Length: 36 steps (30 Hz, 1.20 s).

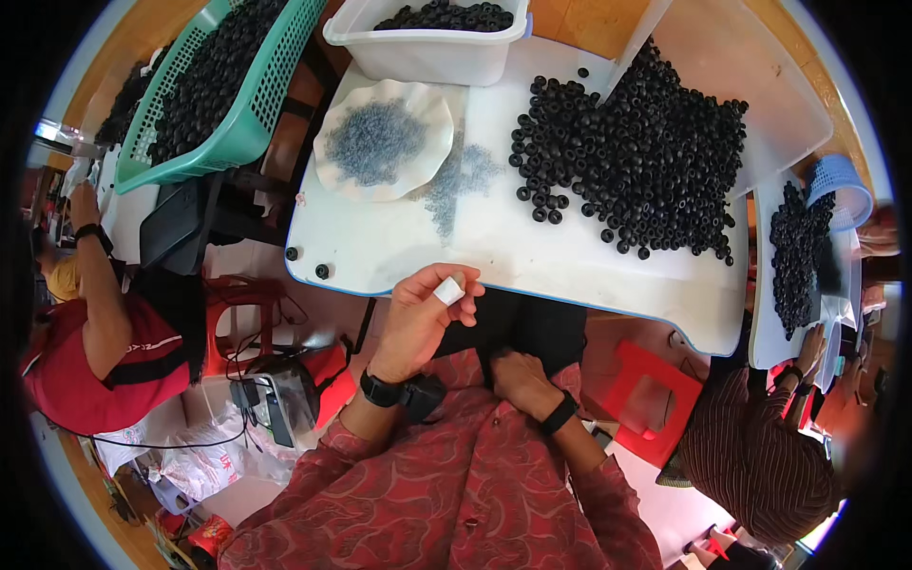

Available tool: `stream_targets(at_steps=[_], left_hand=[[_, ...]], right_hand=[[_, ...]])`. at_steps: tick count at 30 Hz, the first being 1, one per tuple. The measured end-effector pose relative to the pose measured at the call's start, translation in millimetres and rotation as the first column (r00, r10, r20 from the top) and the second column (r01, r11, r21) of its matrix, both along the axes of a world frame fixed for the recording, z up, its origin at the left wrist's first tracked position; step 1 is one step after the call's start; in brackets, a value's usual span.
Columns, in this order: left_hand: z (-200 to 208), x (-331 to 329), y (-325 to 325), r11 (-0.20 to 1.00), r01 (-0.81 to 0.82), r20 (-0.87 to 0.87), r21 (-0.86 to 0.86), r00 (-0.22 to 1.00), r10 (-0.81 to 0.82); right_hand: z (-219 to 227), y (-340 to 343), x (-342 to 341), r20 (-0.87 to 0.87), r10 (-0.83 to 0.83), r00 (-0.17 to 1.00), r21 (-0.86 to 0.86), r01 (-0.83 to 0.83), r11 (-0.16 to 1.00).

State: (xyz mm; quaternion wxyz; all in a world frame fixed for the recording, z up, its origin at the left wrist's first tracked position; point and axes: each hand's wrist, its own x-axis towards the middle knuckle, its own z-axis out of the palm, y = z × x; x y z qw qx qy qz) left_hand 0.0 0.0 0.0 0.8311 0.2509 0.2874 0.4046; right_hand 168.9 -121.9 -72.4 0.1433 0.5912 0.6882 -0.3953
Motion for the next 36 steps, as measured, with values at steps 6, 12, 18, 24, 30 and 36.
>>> stream_targets(at_steps=[6, 12, 18, 24, 30, 36], left_hand=[[16, 27, 11, 0.984, 0.059, -0.181, 0.166, 0.983, -0.028], [6, 59, 34, 0.864, 0.028, -0.412, 0.503, 0.886, 0.211], [12, 83, 53, 0.584, 0.179, -0.549, 0.792, 0.627, 0.552], [8, 99, 63, 0.512, 0.397, -0.648, 0.762, 0.44, 0.622], [13, 99, 64, 0.561, 0.465, -0.724, 0.685, 0.346, 0.597], [6, 101, 62, 0.515, 0.403, -0.649, 0.756, 0.363, 0.669]], right_hand=[[54, 8, 8, -0.207, -0.206, 0.956, 0.281, 0.26, 0.924], [97, 27, 19, -0.469, -0.236, 0.851, 0.408, 0.446, 0.796], [110, 37, 17, -0.588, -0.3, 0.751, 0.41, 0.597, 0.69], [105, 42, 13, -0.672, -0.262, 0.693, 0.433, 0.654, 0.62], [101, 39, 15, -0.677, -0.264, 0.687, 0.434, 0.663, 0.61], [97, 36, 16, -0.682, -0.28, 0.676, 0.426, 0.678, 0.599]])
